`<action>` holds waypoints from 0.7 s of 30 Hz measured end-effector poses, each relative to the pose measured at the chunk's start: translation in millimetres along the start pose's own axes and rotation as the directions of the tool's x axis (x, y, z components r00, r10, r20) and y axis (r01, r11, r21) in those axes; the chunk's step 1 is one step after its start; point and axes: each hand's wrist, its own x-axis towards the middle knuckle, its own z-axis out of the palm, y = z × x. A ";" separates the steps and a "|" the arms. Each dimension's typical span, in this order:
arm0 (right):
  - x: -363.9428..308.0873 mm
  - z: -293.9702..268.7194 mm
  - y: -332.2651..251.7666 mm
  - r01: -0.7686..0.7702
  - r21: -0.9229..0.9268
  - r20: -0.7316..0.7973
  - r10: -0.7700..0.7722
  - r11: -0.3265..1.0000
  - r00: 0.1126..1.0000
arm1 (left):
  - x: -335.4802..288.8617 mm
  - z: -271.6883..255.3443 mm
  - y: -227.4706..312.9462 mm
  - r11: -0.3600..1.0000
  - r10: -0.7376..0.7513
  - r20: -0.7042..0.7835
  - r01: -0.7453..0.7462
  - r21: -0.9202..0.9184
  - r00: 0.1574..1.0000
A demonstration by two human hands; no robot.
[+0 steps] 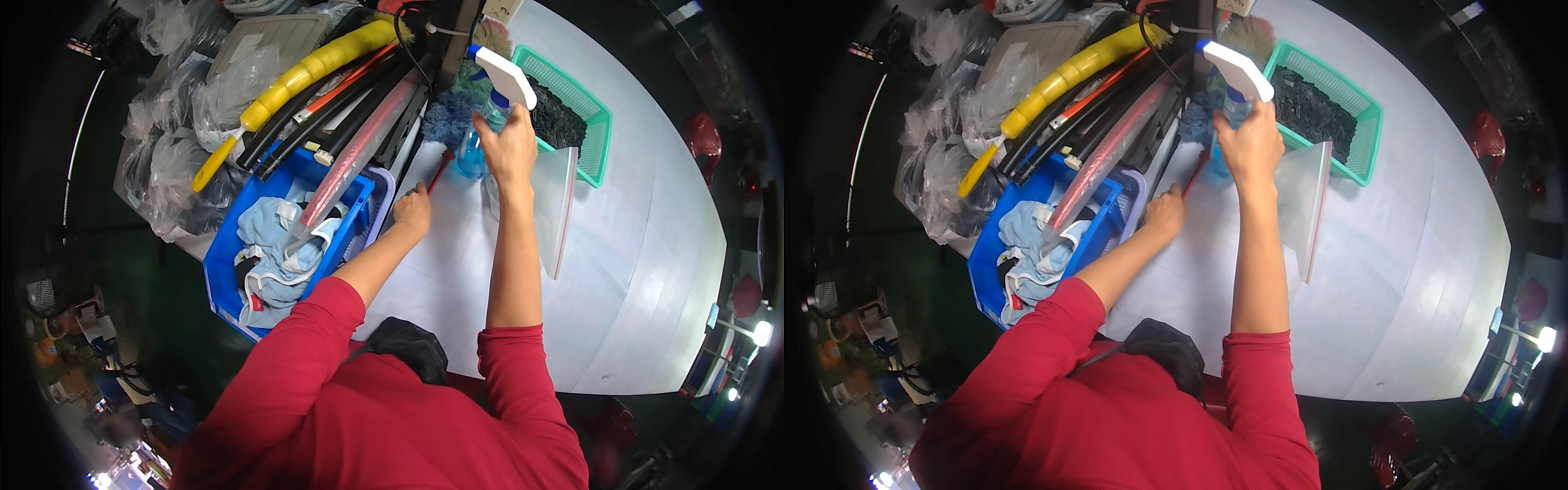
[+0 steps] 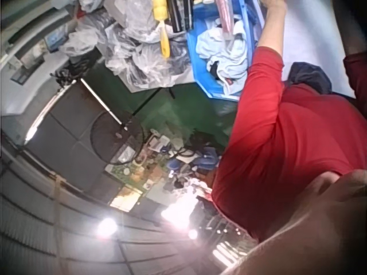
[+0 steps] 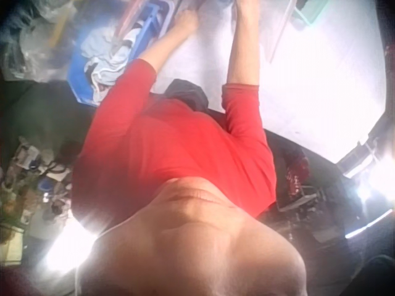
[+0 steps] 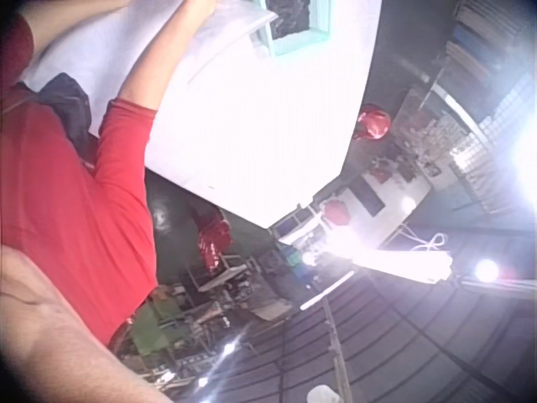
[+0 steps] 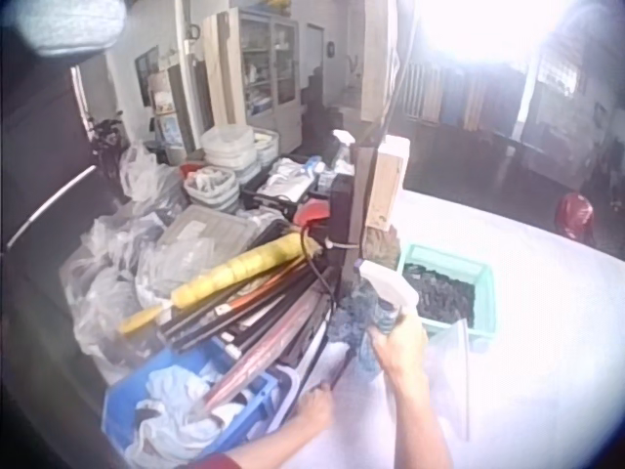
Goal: The person uses a duster to clean several chairs and tables, organizes a spray bottle and items into a basket, adjusts a floor fan, and moves several plastic bins and a large curved board between different work surfaces.
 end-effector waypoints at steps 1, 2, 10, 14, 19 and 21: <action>-0.8 3.4 5.1 0.008 0.002 0.004 -0.008 1.000 1.000 | 4.6 8.4 -5.7 0.999 -0.033 -0.019 0.033 0.018 0.999; -0.6 7.7 14.5 0.000 0.025 -0.026 0.001 1.000 1.000 | 5.8 8.1 -4.4 0.999 -0.031 -0.020 0.032 0.018 0.999; 14.4 58.8 39.1 0.070 0.176 -0.113 -0.051 0.982 0.992 | -0.3 9.4 -21.6 0.996 -0.062 -0.071 0.066 0.053 0.996; 24.6 53.2 49.3 0.107 0.162 -0.051 -0.100 0.981 0.994 | -6.2 2.3 -11.4 0.996 -0.070 -0.060 0.073 0.056 0.996; 8.5 40.6 57.0 0.029 0.158 0.013 -0.031 0.987 0.999 | -22.9 -19.7 8.9 0.998 -0.042 0.080 0.045 -0.031 0.996; -4.9 20.1 45.1 0.025 0.095 0.051 -0.030 0.995 0.998 | -28.8 -20.0 7.8 1.000 0.011 0.032 -0.011 -0.007 0.999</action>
